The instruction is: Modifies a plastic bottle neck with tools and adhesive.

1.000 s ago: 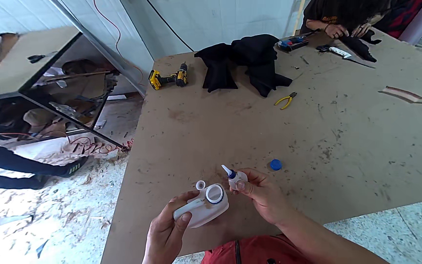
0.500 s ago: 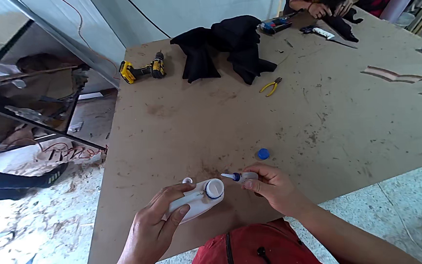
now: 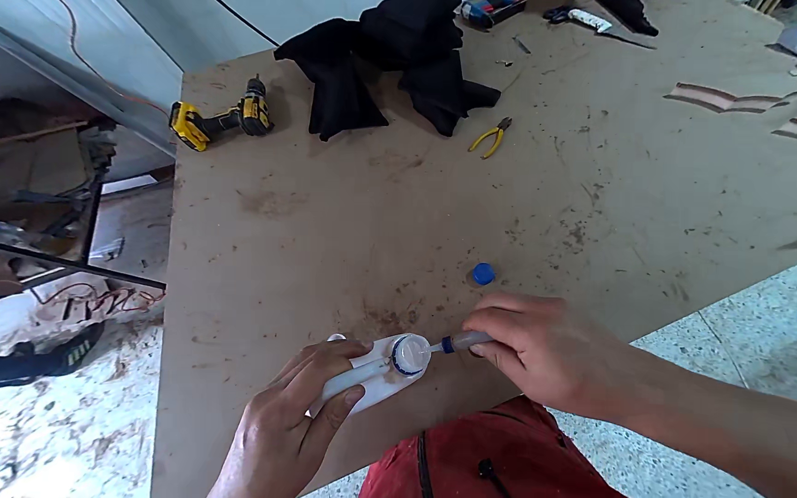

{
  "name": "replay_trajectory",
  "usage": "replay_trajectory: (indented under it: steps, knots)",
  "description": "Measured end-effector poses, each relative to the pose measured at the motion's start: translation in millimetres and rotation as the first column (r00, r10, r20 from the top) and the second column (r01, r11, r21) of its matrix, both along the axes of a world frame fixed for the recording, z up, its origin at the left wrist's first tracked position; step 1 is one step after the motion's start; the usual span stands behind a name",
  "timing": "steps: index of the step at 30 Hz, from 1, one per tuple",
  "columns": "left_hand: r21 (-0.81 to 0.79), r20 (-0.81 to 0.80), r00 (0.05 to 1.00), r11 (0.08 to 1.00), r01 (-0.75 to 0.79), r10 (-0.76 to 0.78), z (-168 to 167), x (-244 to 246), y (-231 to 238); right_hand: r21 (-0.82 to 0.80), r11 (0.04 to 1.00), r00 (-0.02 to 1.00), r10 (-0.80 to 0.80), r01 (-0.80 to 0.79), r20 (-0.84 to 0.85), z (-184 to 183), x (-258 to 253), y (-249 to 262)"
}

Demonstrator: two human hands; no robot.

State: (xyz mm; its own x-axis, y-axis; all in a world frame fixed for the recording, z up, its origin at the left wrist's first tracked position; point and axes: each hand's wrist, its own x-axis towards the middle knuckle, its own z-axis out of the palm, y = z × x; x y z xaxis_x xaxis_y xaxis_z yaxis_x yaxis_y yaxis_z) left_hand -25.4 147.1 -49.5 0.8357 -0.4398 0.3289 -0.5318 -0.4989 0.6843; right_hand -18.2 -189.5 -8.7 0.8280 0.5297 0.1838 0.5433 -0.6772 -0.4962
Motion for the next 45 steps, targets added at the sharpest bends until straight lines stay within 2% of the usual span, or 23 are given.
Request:
replay_trajectory:
  steps: [7, 12, 22, 26, 30, 45]
  knots:
    - [0.005, -0.014, 0.997, 0.997, 0.074, -0.074, 3, 4, -2, -0.259, 0.964, 0.993, 0.088, -0.065, 0.075, 22, 6, 22]
    - [0.031, -0.025, 0.992, 0.992, 0.126, -0.125, 6, 9, -8, -0.399, 0.904, 0.988, 0.142, -0.155, -0.061, 40, 12, 28]
    - [0.108, -0.073, 0.981, 0.976, 0.187, -0.18, 8, 21, -26, -0.397, 0.896, 0.975, 0.142, -0.2, -0.169, 36, 24, 20]
    - [0.125, -0.094, 0.976, 0.971, 0.205, -0.194, 10, 25, -31, -0.38, 0.905, 0.98, 0.156, -0.191, -0.121, 32, 27, 19]
    - [0.14, -0.103, 0.976, 0.968, 0.207, -0.194, 11, 24, -35, -0.411, 0.88, 0.964, 0.163, -0.237, -0.208, 38, 31, 22]
    - [0.208, -0.052, 0.987, 0.965, 0.162, -0.154, 13, 17, -54, -0.498, 0.808, 0.933, 0.165, -0.314, -0.321, 44, 36, 37]
